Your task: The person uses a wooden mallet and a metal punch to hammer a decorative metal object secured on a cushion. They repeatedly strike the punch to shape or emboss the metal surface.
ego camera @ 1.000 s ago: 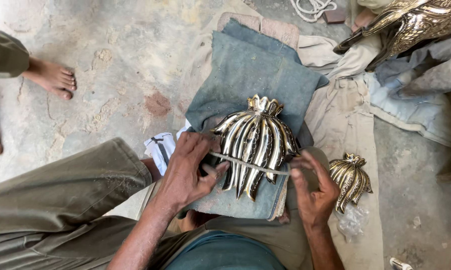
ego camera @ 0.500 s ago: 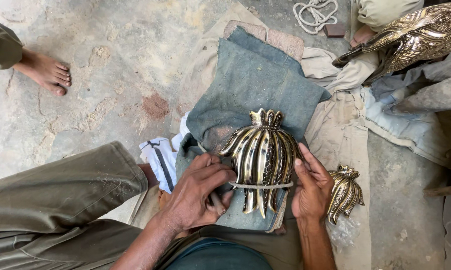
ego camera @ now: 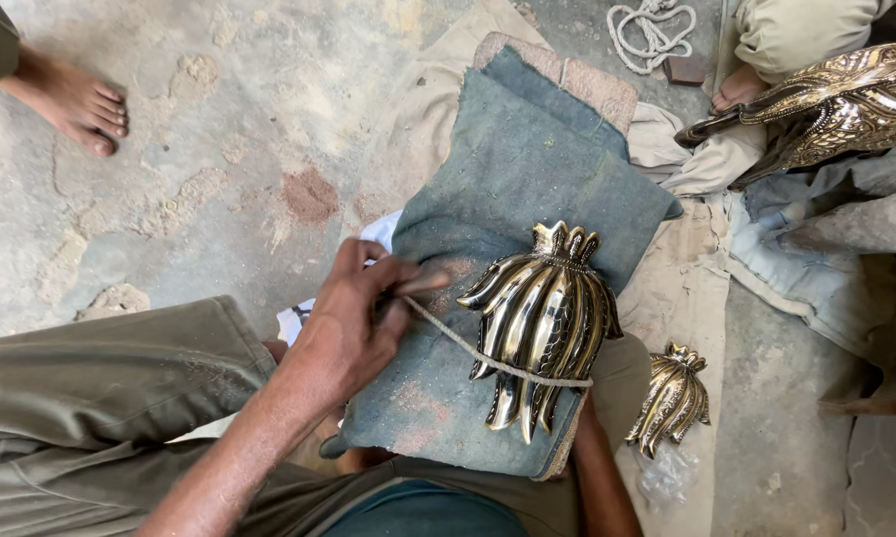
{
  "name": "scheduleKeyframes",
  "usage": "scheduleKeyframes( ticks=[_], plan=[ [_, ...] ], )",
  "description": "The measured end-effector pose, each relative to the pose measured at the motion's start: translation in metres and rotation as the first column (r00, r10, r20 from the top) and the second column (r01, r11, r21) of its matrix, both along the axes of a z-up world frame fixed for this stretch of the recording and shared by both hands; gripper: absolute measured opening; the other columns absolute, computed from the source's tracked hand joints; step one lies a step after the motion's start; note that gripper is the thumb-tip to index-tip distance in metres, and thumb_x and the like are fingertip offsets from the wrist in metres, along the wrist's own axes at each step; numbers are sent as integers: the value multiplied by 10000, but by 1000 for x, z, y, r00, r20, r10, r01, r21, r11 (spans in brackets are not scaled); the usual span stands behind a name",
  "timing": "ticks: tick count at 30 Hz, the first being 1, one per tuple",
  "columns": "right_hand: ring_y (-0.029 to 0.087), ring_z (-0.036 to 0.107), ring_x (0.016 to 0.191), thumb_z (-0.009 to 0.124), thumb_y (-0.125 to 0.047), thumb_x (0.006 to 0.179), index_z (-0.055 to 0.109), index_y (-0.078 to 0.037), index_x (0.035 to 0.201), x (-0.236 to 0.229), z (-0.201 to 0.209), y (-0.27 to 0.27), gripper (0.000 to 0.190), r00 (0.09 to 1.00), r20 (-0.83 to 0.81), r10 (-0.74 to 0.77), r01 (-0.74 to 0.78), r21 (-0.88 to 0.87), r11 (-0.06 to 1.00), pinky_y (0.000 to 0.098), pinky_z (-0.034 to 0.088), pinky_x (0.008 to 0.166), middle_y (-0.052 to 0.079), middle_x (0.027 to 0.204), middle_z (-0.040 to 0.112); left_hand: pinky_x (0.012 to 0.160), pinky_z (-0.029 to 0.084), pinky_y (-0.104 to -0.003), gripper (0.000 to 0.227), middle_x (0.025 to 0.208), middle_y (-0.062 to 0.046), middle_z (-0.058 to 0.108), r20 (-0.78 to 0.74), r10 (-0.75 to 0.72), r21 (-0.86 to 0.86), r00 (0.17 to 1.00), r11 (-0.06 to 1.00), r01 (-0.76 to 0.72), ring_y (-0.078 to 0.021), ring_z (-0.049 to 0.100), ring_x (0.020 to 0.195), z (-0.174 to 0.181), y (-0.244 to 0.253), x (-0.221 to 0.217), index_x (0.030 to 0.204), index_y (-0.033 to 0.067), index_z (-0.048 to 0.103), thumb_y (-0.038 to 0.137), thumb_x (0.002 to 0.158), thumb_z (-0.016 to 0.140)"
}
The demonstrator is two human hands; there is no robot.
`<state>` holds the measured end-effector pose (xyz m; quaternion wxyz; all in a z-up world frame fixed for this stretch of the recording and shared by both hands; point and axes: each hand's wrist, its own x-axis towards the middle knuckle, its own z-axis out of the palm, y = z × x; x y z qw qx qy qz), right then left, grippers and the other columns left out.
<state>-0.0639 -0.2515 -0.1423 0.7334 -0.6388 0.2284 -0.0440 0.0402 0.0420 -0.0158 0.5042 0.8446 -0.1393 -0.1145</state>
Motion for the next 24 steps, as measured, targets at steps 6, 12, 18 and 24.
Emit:
scheduleKeyframes(
  ticks=[6,12,18,24],
  plan=[
    [148,679,964,585,42,898,516,-23,1434,59,13,10,545,980,170,105,-101,-31,994,288,551,789,105,1178,707,658,583,-383,112,876,-68,735,-26,-210,-125,977,971,205,-196,663,737,31,-37,53,1017,87,740,152,926,744],
    [168,698,1041,586,26,884,479,-47,1458,-6,17,-16,588,972,129,-195,200,-29,979,320,577,873,121,1227,694,661,696,-313,153,840,-91,741,-248,-388,-516,888,828,218,-132,759,747,22,-68,113,1013,13,630,126,963,720],
    [249,737,875,630,0,892,550,69,1343,-73,-13,-58,463,922,-335,-196,268,184,946,411,630,775,195,1058,734,779,651,-259,287,938,-31,762,-60,-565,-527,823,718,454,-87,772,851,12,-77,125,1143,60,657,8,876,748],
    [196,655,712,713,-41,833,571,13,1348,-49,46,-88,537,869,-447,-210,211,-49,976,368,581,615,132,933,680,674,649,-236,314,827,-24,744,-166,-558,-412,813,789,457,-89,748,747,21,-88,132,1124,86,679,15,836,781]
  ],
)
